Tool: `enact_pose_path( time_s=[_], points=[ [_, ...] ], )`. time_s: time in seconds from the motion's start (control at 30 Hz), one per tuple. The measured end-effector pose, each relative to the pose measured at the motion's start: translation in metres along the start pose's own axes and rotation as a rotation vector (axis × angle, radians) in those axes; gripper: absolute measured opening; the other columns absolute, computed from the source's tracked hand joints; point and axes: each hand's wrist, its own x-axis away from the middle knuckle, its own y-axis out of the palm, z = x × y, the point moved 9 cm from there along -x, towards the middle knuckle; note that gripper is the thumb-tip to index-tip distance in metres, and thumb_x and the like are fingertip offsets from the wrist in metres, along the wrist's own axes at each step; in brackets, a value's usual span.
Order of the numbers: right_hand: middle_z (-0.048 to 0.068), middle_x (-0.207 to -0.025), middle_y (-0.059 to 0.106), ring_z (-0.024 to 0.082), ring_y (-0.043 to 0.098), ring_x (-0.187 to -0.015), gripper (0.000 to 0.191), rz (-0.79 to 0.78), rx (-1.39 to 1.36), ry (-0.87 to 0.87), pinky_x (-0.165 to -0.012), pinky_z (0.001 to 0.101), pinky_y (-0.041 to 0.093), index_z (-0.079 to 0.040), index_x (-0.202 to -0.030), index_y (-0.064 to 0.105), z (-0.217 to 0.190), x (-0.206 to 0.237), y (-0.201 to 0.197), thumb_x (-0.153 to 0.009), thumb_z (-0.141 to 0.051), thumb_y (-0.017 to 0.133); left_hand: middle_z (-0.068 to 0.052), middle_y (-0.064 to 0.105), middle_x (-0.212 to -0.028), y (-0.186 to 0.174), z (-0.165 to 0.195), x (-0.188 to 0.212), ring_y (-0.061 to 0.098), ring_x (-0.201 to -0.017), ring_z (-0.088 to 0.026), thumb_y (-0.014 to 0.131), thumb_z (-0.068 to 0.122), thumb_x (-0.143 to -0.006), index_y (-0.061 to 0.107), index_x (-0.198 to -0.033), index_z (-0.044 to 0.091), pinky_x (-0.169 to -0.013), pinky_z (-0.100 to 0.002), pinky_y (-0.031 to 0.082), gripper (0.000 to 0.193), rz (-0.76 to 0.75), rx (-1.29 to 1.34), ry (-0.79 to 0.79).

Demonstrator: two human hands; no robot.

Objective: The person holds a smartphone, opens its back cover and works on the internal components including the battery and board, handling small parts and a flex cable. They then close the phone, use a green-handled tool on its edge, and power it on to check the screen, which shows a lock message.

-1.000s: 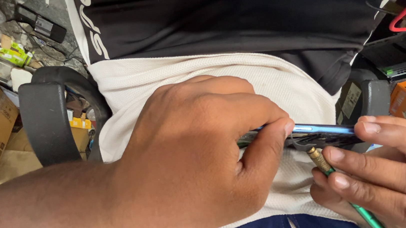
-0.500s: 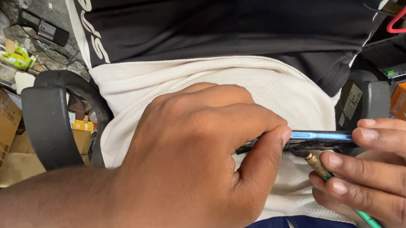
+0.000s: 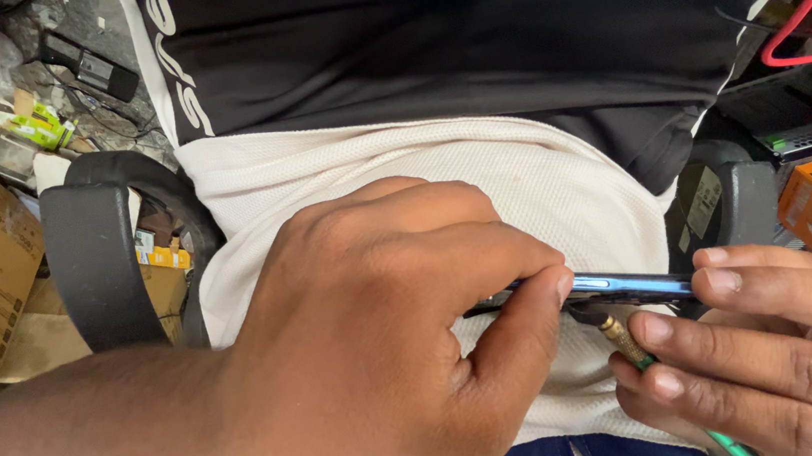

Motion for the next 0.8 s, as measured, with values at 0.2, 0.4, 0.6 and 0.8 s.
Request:
enact_pose_path(
  time_s=[0.2,0.4,0.6,0.8],
  points=[
    [0.002,-0.107,0.074,0.020,0.058,-0.120,0.031,-0.038,-0.013,0.006,-0.098,0.0480,0.057,-0.018,-0.100,0.070,0.000,-0.003,0.001,-0.080,-0.024,0.093,-0.007,0.063,-0.065,0.000,0.000,0.000,0.062,-0.061,-0.025,0.072,0.008,-0.083,0.075,-0.079,0.006,-0.053,-0.039,0.047,0.005,0.000,-0.002,-0.011],
    [0.001,-0.108,0.074,0.018,0.059,-0.119,0.032,-0.072,-0.024,0.011,-0.098,0.0474,0.057,-0.016,-0.103,0.070,-0.002,-0.009,0.001,-0.082,-0.026,0.092,-0.007,0.063,-0.065,0.000,0.000,0.000,0.064,-0.062,-0.025,0.073,0.008,-0.081,0.075,-0.079,0.007,-0.053,-0.038,0.048,0.002,0.005,-0.026,0.000],
    [0.002,-0.107,0.074,0.018,0.061,-0.118,0.031,-0.066,-0.031,0.061,-0.099,0.0455,0.057,-0.016,-0.102,0.071,-0.002,-0.013,0.002,-0.081,-0.025,0.092,-0.006,0.064,-0.066,0.001,-0.001,0.000,0.065,-0.062,-0.024,0.074,0.008,-0.081,0.075,-0.081,0.007,-0.053,-0.038,0.049,0.001,0.003,-0.046,-0.004],
    [0.002,-0.106,0.074,0.018,0.062,-0.117,0.030,-0.084,-0.037,0.086,-0.099,0.0442,0.056,-0.015,-0.101,0.072,-0.003,-0.013,0.001,-0.081,-0.026,0.091,-0.005,0.065,-0.067,0.004,-0.003,0.000,0.065,-0.061,-0.022,0.075,0.010,-0.082,0.075,-0.082,0.009,-0.052,-0.037,0.048,0.001,-0.022,-0.052,-0.035]
  ],
)
